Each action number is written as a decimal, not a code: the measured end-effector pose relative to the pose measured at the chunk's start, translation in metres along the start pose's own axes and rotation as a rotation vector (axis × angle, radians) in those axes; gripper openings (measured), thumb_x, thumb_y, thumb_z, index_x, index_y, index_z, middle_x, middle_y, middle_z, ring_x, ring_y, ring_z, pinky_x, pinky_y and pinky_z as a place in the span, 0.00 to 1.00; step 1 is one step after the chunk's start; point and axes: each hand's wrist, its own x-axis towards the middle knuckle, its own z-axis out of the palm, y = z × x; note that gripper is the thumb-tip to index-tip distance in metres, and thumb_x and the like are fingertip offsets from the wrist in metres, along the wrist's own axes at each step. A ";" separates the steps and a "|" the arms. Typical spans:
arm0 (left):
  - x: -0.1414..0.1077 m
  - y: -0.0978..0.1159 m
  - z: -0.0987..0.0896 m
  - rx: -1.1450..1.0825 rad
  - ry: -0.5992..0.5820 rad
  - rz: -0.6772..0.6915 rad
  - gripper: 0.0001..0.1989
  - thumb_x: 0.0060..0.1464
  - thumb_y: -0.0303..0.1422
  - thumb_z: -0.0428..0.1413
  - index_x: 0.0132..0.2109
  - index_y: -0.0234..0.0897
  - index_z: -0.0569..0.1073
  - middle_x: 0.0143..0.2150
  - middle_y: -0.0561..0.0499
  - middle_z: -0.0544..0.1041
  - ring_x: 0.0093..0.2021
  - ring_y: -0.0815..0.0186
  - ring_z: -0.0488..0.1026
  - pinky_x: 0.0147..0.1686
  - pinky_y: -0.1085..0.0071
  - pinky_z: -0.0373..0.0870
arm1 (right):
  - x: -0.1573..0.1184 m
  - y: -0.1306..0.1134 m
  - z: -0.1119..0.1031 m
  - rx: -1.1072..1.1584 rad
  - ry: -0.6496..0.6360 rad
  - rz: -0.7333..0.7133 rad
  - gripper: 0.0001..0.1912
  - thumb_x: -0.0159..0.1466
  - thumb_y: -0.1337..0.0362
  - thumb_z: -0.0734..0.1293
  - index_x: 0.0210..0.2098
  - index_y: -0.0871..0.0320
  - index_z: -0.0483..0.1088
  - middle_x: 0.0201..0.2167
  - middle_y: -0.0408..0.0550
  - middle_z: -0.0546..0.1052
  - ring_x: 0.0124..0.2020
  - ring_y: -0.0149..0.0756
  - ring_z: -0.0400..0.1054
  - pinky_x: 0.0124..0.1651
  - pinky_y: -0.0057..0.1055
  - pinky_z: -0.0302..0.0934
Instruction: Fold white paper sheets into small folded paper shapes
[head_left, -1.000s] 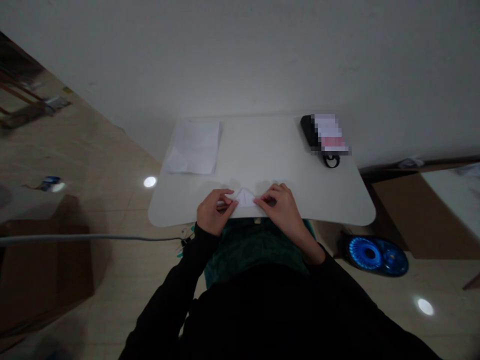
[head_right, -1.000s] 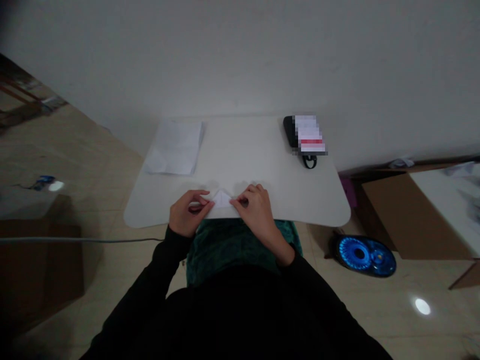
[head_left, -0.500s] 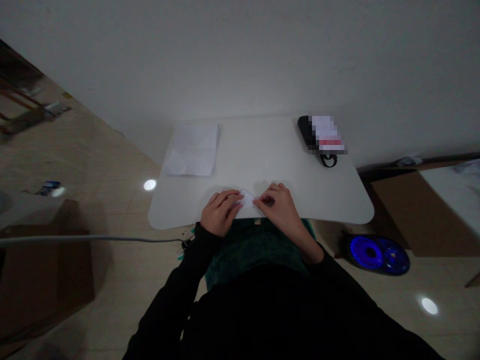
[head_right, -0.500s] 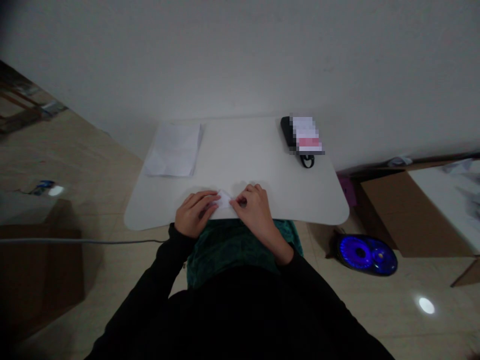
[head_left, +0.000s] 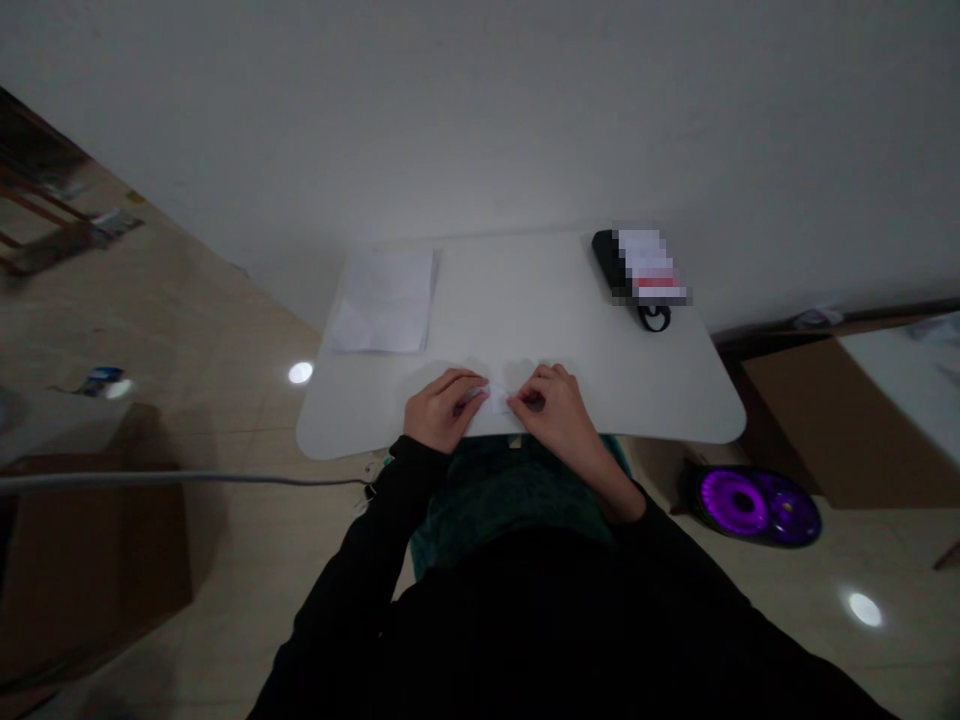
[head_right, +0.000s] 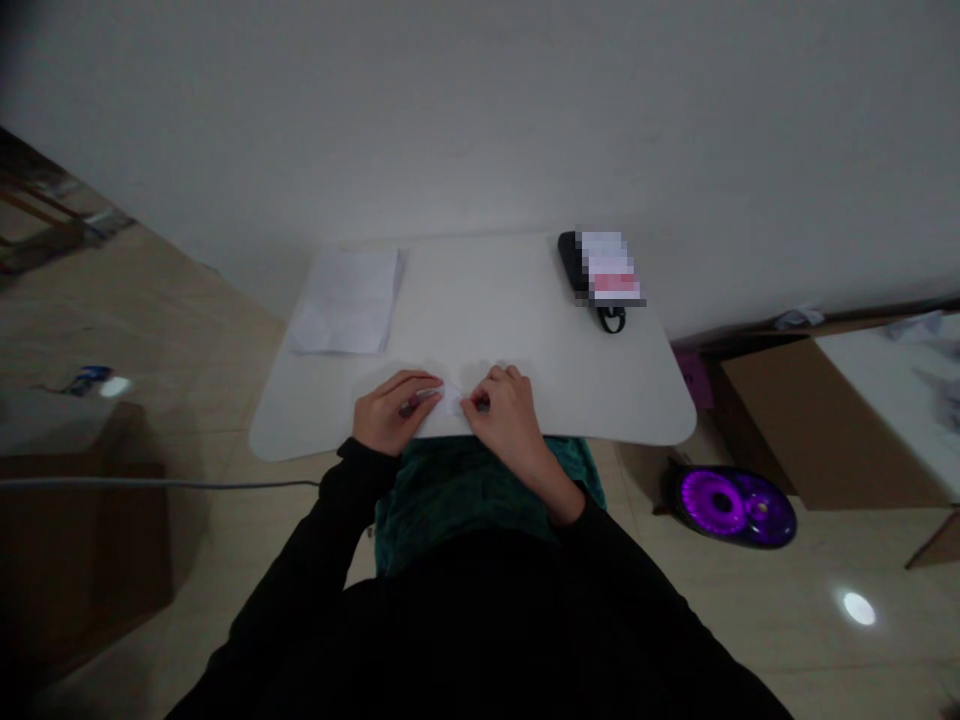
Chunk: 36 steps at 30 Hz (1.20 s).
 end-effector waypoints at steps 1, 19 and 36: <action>0.001 0.000 0.000 0.004 -0.007 0.001 0.10 0.63 0.38 0.56 0.45 0.41 0.79 0.46 0.52 0.81 0.29 0.74 0.75 0.31 0.76 0.73 | 0.000 0.001 0.001 -0.003 0.005 -0.008 0.10 0.58 0.67 0.70 0.21 0.56 0.71 0.26 0.49 0.74 0.34 0.42 0.65 0.39 0.40 0.57; 0.013 -0.015 -0.009 -0.062 -0.204 0.247 0.15 0.63 0.41 0.55 0.50 0.36 0.75 0.42 0.47 0.77 0.36 0.67 0.74 0.39 0.69 0.75 | -0.002 -0.001 -0.001 -0.019 -0.002 0.013 0.03 0.58 0.68 0.68 0.29 0.56 0.70 0.30 0.48 0.72 0.37 0.43 0.65 0.43 0.40 0.57; 0.017 -0.009 -0.004 0.025 -0.212 0.150 0.12 0.63 0.40 0.54 0.44 0.41 0.79 0.36 0.50 0.75 0.36 0.65 0.72 0.38 0.66 0.65 | -0.047 0.015 0.011 -0.211 0.129 -0.461 0.18 0.67 0.70 0.62 0.55 0.57 0.73 0.50 0.50 0.81 0.52 0.43 0.71 0.54 0.44 0.62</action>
